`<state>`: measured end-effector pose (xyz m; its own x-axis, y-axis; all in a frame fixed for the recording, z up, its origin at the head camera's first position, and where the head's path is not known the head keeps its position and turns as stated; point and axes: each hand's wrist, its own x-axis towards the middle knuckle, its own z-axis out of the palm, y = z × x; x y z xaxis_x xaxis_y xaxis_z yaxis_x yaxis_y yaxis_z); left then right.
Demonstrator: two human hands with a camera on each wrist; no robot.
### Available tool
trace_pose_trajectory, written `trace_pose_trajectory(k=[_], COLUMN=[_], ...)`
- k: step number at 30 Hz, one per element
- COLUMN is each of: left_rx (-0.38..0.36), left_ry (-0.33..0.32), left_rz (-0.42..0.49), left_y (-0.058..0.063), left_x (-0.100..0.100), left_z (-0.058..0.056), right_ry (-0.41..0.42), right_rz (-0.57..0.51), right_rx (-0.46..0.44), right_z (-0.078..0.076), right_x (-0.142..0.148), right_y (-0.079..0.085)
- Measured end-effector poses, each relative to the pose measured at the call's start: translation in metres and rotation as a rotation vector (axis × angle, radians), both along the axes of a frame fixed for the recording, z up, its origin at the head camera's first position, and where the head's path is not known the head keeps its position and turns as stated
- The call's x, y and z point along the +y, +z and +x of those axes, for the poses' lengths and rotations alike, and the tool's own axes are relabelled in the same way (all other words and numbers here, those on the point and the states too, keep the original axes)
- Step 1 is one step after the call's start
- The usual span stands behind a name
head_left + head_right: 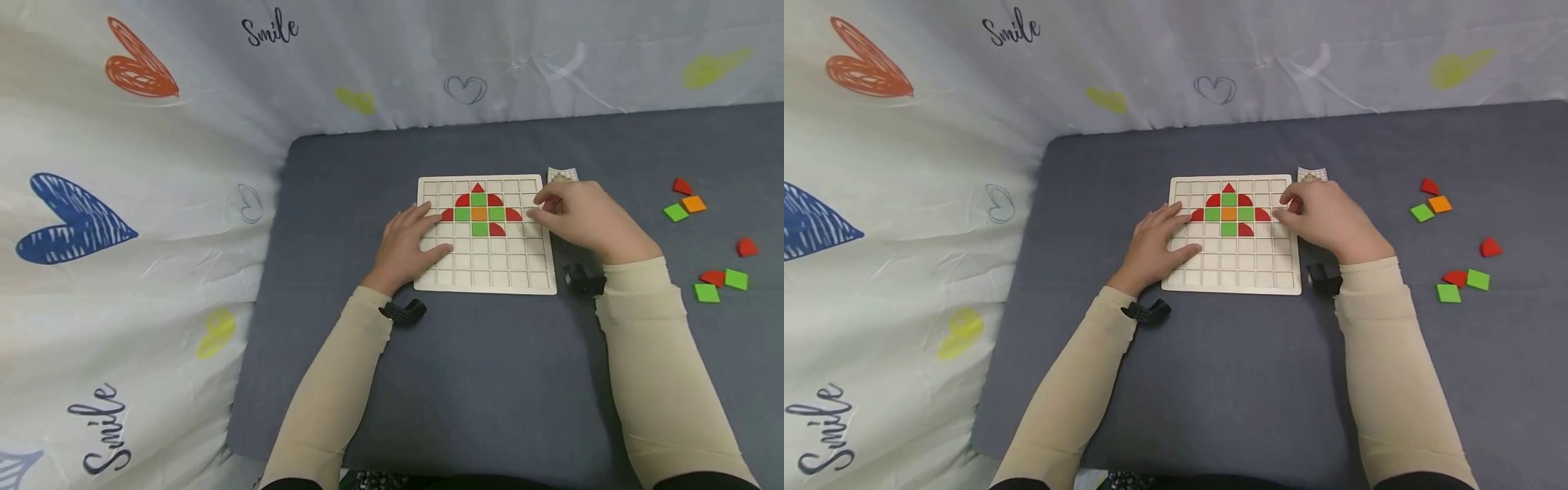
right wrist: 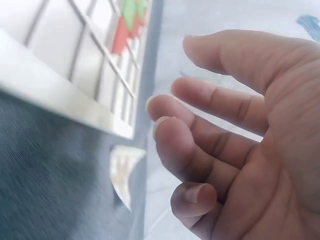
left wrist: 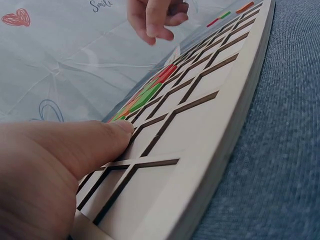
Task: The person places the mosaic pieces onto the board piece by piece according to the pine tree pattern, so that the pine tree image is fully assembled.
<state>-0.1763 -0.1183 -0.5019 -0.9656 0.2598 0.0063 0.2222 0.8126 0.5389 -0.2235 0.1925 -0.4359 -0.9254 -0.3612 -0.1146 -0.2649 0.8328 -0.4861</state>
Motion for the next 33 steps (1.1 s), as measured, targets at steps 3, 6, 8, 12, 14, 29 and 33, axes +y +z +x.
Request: trace_pose_trajectory(k=[3, 6, 8, 12, 14, 29, 33], left_rx=[0.001, -0.013, -0.021, -0.023, -0.021, -0.022, -0.018], left_ry=[-0.002, -0.003, -0.002, 0.009, 0.008, -0.003, -0.005], left_rz=[-0.004, -0.006, -0.006, -0.007, -0.003, -0.002, 0.005], left_y=[-0.001, 0.000, 0.000, 0.001, 0.000, -0.001, 0.000], left_x=[0.000, 0.001, 0.001, -0.001, -0.002, -0.001, -0.003], left_z=[0.001, 0.002, 0.003, 0.003, 0.003, -0.001, 0.000], right_ry=[-0.032, -0.065, -0.094, -0.168, -0.211, -0.452, -0.479], right_rz=[0.002, 0.000, -0.008, 0.033, 0.075, 0.214, 0.255], right_rx=[0.011, -0.004, -0.017, -0.005, -0.007, -0.005, -0.021], right_z=[0.000, 0.000, -0.002, -0.011, -0.016, -0.032, -0.035], right_x=[0.011, 0.027, 0.039, 0.065, 0.080, 0.155, 0.165], right_y=[0.004, 0.007, 0.010, 0.016, 0.018, -0.003, -0.014])
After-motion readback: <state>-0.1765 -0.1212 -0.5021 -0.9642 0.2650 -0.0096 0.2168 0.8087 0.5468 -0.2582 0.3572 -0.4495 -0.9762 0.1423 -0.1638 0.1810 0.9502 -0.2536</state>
